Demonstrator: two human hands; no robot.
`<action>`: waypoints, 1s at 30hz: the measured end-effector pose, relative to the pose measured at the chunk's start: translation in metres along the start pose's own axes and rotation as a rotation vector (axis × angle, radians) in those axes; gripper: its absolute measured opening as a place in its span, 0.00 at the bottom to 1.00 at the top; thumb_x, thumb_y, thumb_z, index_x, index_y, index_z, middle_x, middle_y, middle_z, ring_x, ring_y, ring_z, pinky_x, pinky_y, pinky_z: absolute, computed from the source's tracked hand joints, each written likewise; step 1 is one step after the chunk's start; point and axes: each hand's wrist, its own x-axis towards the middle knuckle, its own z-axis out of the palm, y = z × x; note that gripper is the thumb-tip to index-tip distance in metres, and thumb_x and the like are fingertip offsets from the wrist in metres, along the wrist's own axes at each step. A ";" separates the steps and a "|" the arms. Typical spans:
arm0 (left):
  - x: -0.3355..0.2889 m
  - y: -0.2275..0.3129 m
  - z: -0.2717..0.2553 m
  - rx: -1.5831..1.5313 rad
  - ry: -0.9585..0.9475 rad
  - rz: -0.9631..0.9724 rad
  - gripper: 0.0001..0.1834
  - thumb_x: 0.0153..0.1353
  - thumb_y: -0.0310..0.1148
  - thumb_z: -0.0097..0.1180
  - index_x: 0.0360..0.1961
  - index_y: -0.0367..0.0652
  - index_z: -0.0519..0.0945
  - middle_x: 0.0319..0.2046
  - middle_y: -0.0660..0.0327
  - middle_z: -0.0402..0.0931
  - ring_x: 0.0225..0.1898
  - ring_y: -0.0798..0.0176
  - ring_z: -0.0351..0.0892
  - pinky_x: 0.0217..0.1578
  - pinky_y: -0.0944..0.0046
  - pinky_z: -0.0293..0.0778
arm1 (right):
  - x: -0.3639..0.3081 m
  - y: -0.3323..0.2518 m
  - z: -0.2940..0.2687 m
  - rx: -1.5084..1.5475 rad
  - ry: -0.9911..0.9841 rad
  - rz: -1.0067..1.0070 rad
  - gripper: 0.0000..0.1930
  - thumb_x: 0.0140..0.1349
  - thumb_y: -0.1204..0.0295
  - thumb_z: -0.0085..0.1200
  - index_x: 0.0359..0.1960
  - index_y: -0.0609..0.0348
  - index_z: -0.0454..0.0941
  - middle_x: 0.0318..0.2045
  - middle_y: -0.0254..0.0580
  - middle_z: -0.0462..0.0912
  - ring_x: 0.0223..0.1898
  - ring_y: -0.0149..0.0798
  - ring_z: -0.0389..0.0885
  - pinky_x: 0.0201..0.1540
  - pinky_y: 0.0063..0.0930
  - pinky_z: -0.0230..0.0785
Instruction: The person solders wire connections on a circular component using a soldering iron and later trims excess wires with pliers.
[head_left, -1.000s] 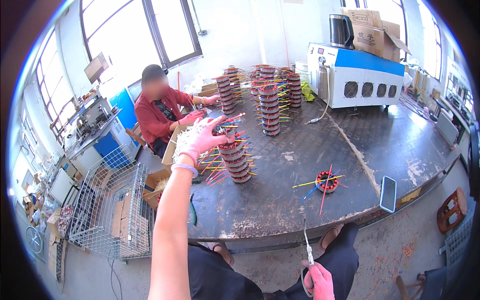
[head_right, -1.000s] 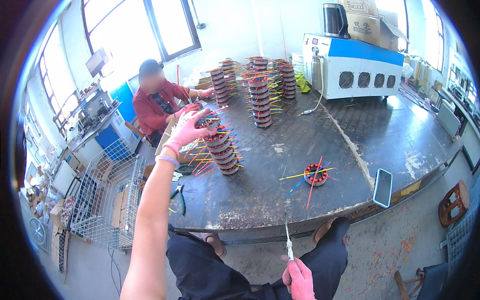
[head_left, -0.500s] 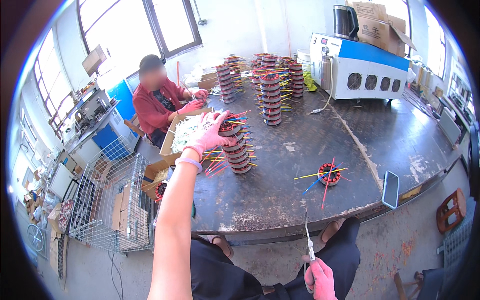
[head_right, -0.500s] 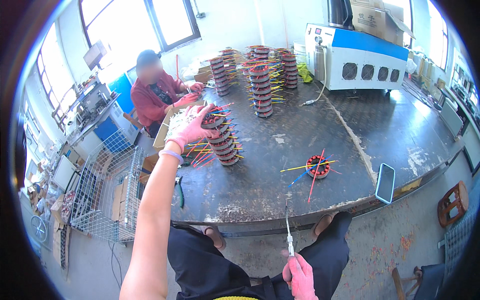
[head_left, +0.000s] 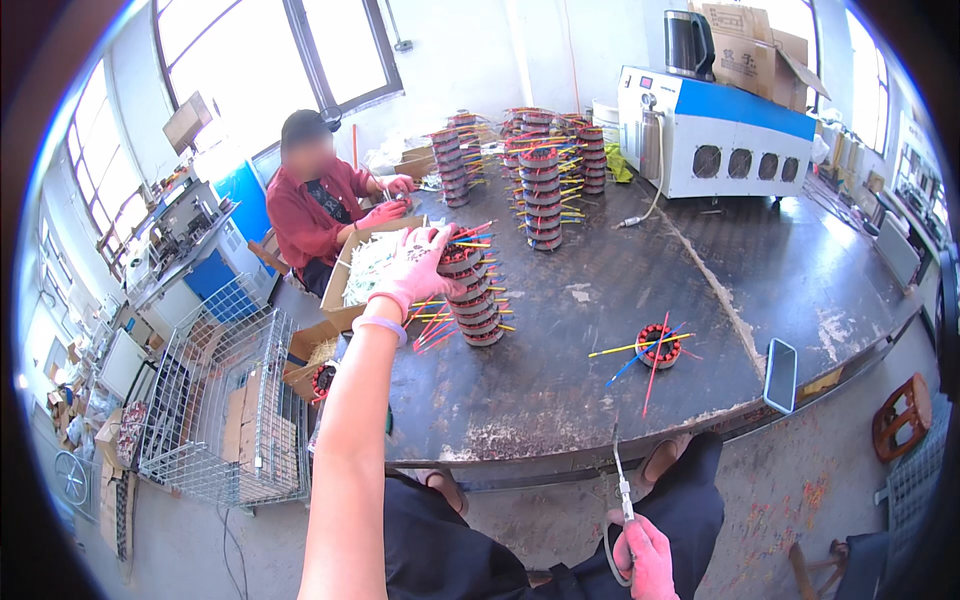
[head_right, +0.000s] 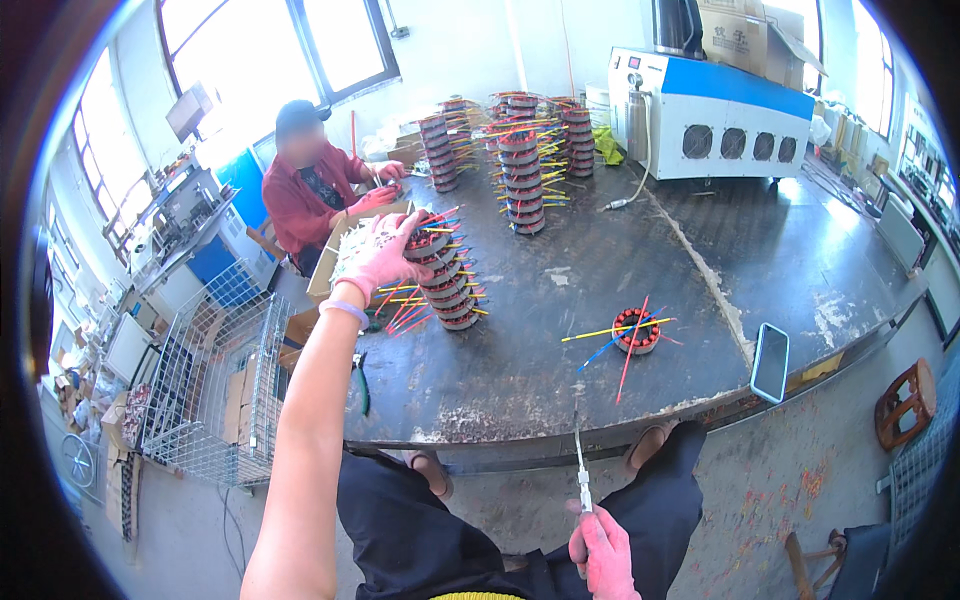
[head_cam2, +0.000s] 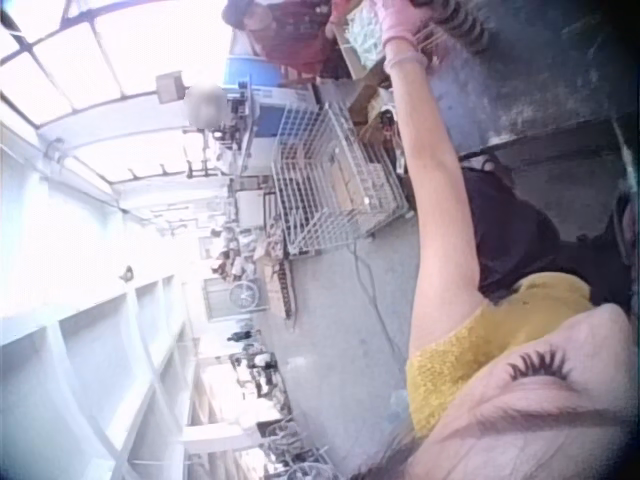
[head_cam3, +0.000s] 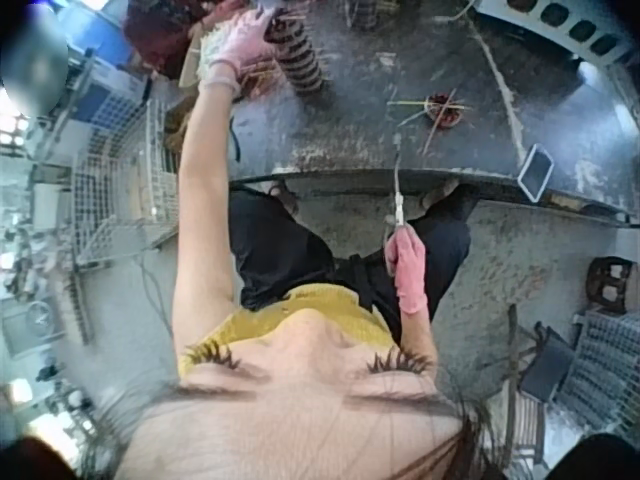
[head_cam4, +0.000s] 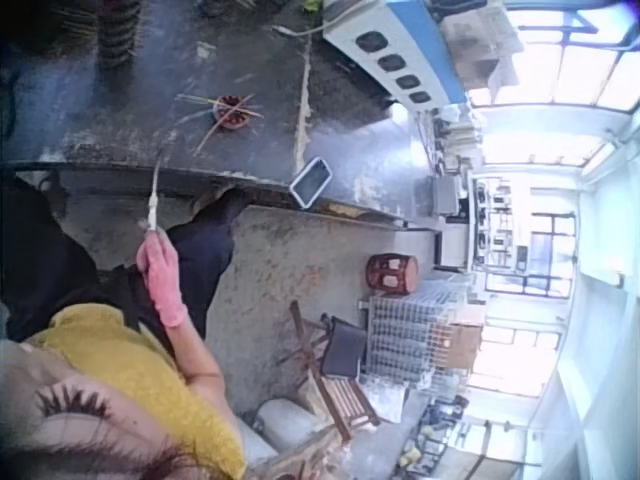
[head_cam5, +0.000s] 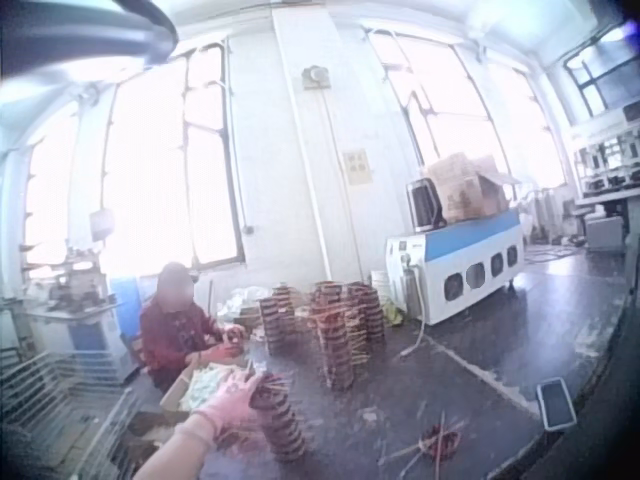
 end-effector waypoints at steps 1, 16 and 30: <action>0.000 0.005 -0.003 0.000 0.002 -0.008 0.56 0.42 0.57 0.72 0.72 0.54 0.62 0.64 0.56 0.68 0.67 0.49 0.64 0.66 0.48 0.62 | -0.001 -0.005 -0.002 0.009 -0.001 0.046 0.20 0.75 0.59 0.45 0.55 0.64 0.75 0.16 0.25 0.66 0.13 0.20 0.57 0.15 0.18 0.46; -0.041 0.108 0.013 -0.450 0.411 0.393 0.42 0.43 0.39 0.76 0.61 0.40 0.73 0.59 0.52 0.72 0.61 0.45 0.70 0.63 0.51 0.66 | 0.000 -0.022 -0.042 0.252 0.033 0.076 0.19 0.76 0.63 0.47 0.61 0.62 0.73 0.21 0.25 0.67 0.22 0.21 0.61 0.25 0.18 0.51; 0.038 0.332 0.139 -0.527 -0.224 0.177 0.50 0.39 0.62 0.68 0.56 0.35 0.72 0.51 0.43 0.74 0.55 0.42 0.75 0.56 0.52 0.71 | 0.004 -0.004 -0.083 0.216 0.199 0.026 0.20 0.74 0.64 0.46 0.59 0.66 0.72 0.15 0.24 0.64 0.14 0.20 0.57 0.17 0.18 0.45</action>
